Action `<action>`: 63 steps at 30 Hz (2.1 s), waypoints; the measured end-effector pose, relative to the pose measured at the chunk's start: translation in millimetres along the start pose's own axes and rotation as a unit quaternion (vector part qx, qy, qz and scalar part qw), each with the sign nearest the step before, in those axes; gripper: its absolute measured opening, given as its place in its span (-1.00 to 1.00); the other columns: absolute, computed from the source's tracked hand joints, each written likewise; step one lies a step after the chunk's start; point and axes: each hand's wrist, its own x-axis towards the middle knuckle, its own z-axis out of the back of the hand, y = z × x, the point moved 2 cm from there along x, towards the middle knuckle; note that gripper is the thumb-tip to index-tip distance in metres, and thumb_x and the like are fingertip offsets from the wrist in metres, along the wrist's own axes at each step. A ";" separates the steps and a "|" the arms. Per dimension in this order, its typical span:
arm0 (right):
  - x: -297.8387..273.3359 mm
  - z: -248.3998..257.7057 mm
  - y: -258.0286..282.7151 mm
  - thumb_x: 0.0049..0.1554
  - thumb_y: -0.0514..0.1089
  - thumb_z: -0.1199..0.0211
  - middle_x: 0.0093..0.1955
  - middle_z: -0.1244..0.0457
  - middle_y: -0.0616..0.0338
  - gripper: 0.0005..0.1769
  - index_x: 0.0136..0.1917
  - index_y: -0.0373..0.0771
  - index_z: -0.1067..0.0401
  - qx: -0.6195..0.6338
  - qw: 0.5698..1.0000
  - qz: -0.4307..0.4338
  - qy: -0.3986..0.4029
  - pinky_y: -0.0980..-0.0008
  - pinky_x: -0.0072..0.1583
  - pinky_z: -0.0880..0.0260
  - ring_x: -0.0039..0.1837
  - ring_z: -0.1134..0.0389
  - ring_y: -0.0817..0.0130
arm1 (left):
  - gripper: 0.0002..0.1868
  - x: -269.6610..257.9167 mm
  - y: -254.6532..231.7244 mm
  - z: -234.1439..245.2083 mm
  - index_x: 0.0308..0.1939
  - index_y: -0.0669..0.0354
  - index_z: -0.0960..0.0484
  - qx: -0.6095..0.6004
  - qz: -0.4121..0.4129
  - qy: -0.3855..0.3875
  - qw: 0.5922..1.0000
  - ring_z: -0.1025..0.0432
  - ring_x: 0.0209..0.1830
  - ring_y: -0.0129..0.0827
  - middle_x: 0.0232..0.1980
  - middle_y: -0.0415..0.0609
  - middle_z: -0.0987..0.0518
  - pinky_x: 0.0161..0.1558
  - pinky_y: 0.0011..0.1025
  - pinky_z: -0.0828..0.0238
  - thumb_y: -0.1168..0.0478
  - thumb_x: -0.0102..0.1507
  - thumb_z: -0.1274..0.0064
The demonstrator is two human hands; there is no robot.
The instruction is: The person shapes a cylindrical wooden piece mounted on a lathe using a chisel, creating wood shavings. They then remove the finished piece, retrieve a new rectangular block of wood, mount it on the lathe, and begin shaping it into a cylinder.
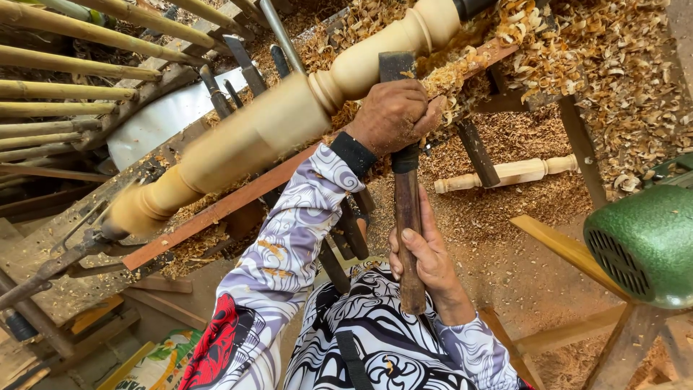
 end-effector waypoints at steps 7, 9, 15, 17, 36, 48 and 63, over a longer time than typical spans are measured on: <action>5.2 13.1 -5.4 0.32 -0.10 -0.03 -0.13 -0.22 0.06 -0.08 0.73 0.24 0.44 -0.011 1.000 -0.011 -0.007 0.37 -0.30 -0.40 -0.32 -0.30 0.37 | -0.58 0.4 1.3 -2.4 -0.62 0.16 -0.61 0.001 -0.002 0.003 1.000 -0.54 -0.39 -0.34 -0.48 -0.07 -0.60 -0.36 -0.32 -0.54 0.22 0.37 -0.15; 9.7 15.5 -4.8 0.31 -0.15 -0.02 -0.13 -0.22 0.05 -0.08 0.72 0.24 0.43 -0.026 1.000 -0.004 -0.007 0.37 -0.30 -0.41 -0.32 -0.30 0.37 | -0.58 -3.6 10.7 -9.9 -0.59 0.14 -0.61 0.040 -0.019 0.014 0.999 -0.54 -0.35 -0.35 -0.46 -0.05 -0.61 -0.32 -0.34 -0.57 0.17 0.40 -0.13; 4.7 56.5 -31.6 0.24 -0.33 -0.03 0.15 -0.19 0.06 -0.08 0.73 -0.10 0.31 -0.283 0.948 0.142 -0.041 0.42 -0.26 -0.38 -0.22 -0.28 0.44 | -0.52 -12.4 -70.8 16.0 -0.34 0.16 -0.68 0.097 -0.196 -0.123 0.968 -0.52 0.04 -0.12 0.03 0.02 -0.62 0.06 -0.07 -0.61 -0.21 0.29 -0.16; -19.0 132.8 -76.9 0.30 -0.35 -0.13 0.04 -0.21 0.04 -0.38 0.51 -0.19 0.09 -0.353 0.921 0.155 -0.061 0.43 -0.19 -0.37 -0.18 -0.27 0.42 | -0.54 -47.4 -116.5 23.5 -0.15 0.20 -0.67 0.092 -0.145 -0.137 0.976 -0.51 0.09 -0.10 0.11 0.06 -0.60 0.11 -0.07 -0.60 -0.16 0.30 -0.19; -69.6 -92.0 -143.4 0.08 -0.04 -0.38 0.03 -0.41 0.01 -0.32 0.42 -0.24 -0.31 -0.696 0.601 0.166 0.356 0.20 -0.10 -0.51 -0.10 -0.48 0.13 | -0.50 -446.6 -248.9 -17.6 0.33 0.26 -0.34 -0.387 0.446 -0.403 0.699 -0.45 0.22 -0.29 0.17 0.02 -0.54 0.30 -0.33 -0.39 0.12 0.39 -0.08; -120.8 -224.3 -328.7 0.15 -0.10 -0.31 0.16 -0.37 -0.05 -0.57 0.27 -0.25 -0.47 -0.694 0.545 0.214 0.419 0.19 0.00 -0.49 0.04 -0.46 0.02 | -0.58 -792.0 -231.4 137.3 -0.09 0.23 -0.48 0.032 0.701 -0.508 0.500 -0.51 -0.37 -0.01 -0.31 0.17 -0.59 -0.32 -0.05 -0.45 -0.01 0.21 -0.19; 4.0 -292.6 -162.0 0.19 -0.16 -0.35 -0.02 -0.42 0.04 -0.89 -0.08 -0.25 -0.53 -0.786 0.427 0.429 0.126 0.16 0.08 -0.50 0.04 -0.45 0.09 | -0.53 -847.2 1.6 351.5 0.04 0.28 -0.53 0.307 0.636 -0.333 0.625 -0.46 -0.05 0.28 -0.03 0.31 -0.55 -0.03 0.13 -0.39 0.10 0.17 -0.29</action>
